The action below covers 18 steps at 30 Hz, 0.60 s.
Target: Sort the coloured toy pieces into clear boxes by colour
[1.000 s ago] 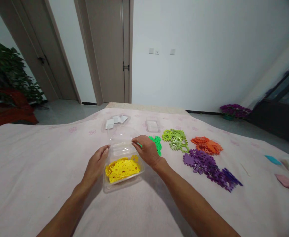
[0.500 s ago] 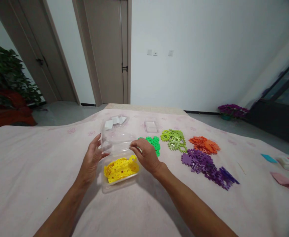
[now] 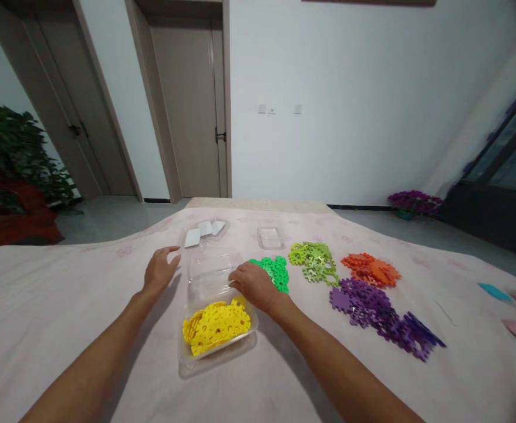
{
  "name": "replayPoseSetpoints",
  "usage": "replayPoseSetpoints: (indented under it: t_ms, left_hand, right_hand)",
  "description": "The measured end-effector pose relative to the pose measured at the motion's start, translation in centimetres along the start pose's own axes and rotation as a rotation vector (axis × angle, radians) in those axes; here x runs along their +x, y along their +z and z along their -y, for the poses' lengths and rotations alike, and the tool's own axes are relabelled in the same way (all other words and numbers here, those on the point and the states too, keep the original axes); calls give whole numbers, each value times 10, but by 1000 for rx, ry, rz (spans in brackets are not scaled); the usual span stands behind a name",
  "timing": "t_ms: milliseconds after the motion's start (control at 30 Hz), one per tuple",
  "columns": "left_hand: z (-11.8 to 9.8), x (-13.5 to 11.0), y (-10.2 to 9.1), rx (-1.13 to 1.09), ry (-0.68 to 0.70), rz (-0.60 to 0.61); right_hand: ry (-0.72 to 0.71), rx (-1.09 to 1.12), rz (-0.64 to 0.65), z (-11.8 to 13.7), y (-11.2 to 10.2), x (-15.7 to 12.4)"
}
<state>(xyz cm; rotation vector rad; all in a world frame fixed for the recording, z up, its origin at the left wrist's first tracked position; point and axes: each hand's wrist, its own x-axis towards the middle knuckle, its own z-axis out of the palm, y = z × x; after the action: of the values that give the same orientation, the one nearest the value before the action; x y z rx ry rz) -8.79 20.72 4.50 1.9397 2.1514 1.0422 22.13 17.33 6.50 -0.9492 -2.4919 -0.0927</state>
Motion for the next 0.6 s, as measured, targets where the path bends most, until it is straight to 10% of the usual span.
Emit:
replayPoseSetpoints:
  t_ms: [267,600]
  left_hand:
    - [-2,34,27,236,202,196]
    - [-5,39,26,323,211,164]
  right_hand:
    - [33,171,-139,0,-5,-14]
    - [128,380,-399,-4,-15,-35]
